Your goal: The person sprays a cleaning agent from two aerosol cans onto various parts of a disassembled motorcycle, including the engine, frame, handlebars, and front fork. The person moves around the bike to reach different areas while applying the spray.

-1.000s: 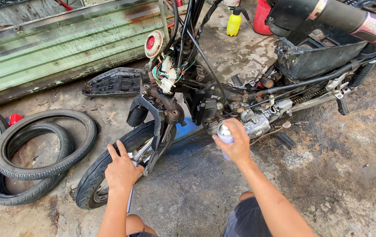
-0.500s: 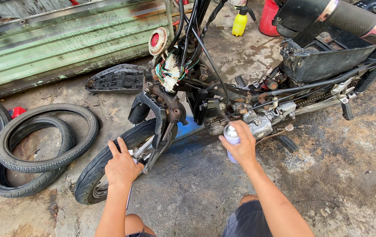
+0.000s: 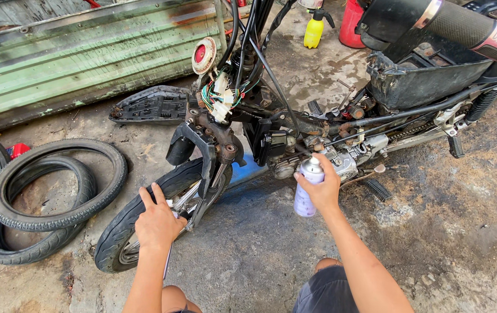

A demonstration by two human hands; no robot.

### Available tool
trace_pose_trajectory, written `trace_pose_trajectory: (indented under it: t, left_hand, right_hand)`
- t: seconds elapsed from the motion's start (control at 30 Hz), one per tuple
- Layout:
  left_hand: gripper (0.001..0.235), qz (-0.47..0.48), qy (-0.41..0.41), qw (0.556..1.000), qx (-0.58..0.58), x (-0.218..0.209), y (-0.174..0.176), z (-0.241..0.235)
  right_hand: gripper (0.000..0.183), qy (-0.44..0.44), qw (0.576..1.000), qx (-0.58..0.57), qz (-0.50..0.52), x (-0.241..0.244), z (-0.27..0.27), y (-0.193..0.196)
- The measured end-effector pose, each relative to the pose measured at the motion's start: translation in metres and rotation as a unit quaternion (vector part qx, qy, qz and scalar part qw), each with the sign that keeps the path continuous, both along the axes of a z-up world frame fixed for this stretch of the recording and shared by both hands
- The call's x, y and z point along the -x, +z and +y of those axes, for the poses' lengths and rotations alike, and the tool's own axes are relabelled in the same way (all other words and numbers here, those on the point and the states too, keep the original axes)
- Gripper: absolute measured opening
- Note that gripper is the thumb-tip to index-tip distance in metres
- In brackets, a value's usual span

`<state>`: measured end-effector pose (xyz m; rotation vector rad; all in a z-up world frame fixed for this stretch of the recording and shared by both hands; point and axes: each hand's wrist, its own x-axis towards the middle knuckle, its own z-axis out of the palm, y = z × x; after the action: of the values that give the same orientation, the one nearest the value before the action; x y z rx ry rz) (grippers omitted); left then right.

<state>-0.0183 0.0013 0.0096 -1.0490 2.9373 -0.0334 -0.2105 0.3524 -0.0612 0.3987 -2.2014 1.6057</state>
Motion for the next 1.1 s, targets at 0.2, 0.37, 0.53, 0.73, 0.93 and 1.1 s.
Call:
trace_pose_trajectory:
  t: [0.2,0.37,0.53,0.73,0.93,1.1]
  left_hand:
    - [0.114,-0.001,-0.002,1.000,0.004,0.001,-0.003,-0.003]
    - [0.114,0.005,0.002,1.000,-0.006,0.003,-0.005,-0.003]
    - [0.116,0.007,0.003,1.000,-0.009,0.003,-0.005,-0.003]
    - [0.116,0.014,0.009,1.000,0.009,0.011,-0.019,-0.004]
    - [0.131,-0.003,0.036,0.999,0.041,0.021,-0.024,-0.013]
    - [0.121,-0.002,0.019,1.000,0.018,0.040,-0.031,-0.046]
  right_hand:
    - [0.063,0.045,0.929,-0.366,-0.005,-0.013,-0.008,0.049]
    - [0.050,0.018,0.974,-0.207,0.093,-0.022,-0.022,0.100]
    - [0.049,-0.011,0.972,-0.172,0.160,-0.025,-0.028,0.108]
    - [0.061,0.064,0.960,-0.245,0.120,-0.022,-0.029,0.091]
    - [0.057,-0.011,0.970,-0.103,0.221,-0.038,-0.023,0.131]
    - [0.075,0.027,0.995,-0.068,0.065,-0.062,0.011,0.129]
